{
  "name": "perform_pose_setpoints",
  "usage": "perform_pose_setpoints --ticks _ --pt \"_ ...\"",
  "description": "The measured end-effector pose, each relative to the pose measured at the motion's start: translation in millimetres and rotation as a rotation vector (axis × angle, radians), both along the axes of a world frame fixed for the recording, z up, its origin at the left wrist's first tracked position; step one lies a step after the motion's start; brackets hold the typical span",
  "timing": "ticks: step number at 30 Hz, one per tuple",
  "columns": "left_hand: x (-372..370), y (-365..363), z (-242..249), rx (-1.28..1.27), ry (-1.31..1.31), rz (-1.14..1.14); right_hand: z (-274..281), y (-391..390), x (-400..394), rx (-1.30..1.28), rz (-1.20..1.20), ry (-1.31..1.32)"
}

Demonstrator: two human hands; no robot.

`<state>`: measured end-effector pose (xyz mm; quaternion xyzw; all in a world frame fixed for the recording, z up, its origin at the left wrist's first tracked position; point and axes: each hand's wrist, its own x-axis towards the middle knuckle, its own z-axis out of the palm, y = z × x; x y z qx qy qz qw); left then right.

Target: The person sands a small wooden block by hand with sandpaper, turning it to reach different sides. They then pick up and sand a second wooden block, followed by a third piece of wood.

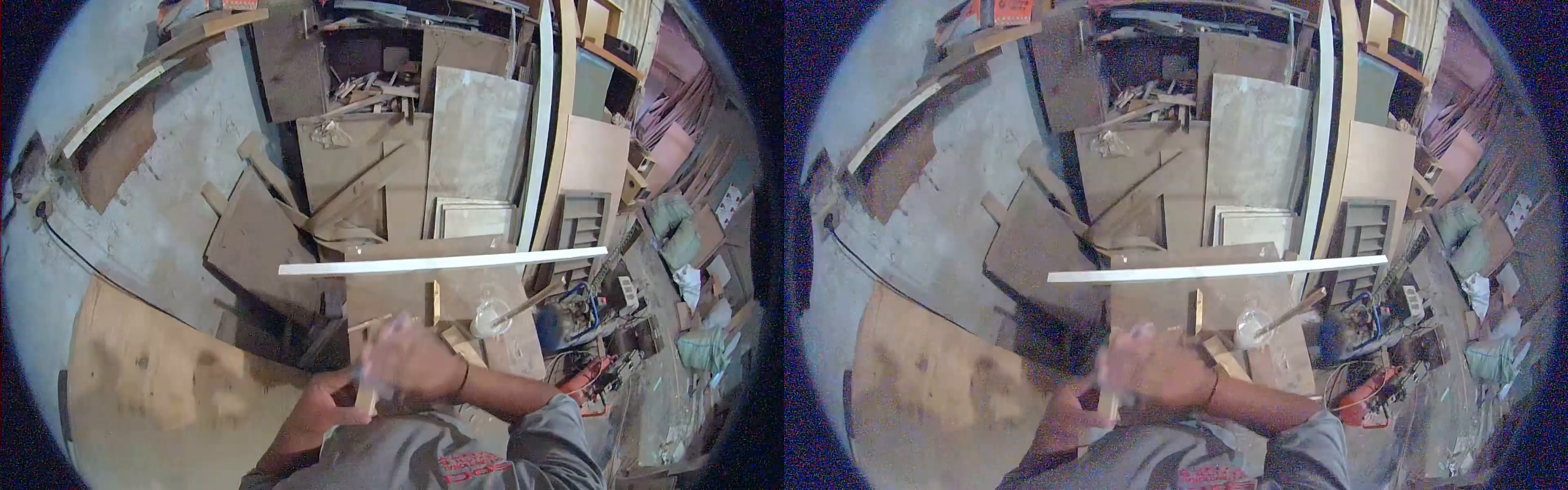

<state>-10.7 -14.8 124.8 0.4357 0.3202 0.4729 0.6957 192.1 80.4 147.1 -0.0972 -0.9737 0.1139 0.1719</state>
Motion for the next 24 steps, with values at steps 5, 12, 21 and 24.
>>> perform_pose_setpoints --ticks 5,12,21,24 --pt "4.0 3.1 25.9 -0.294 -0.149 -0.016 -22.6 -25.0 -3.4 0.406 0.078 0.269" --pt "-0.3 5.1 -6.3 -0.112 0.0 -0.031 -27.0 -19.8 -5.4 0.457 0.075 0.281" --pt "6.4 3.9 -0.2 -0.07 0.028 0.002 -13.3 -10.6 3.4 0.47 0.119 0.215" --pt "1.7 4.5 -5.5 -0.141 0.031 -0.06 -31.0 3.7 4.4 0.013 -0.124 0.233"
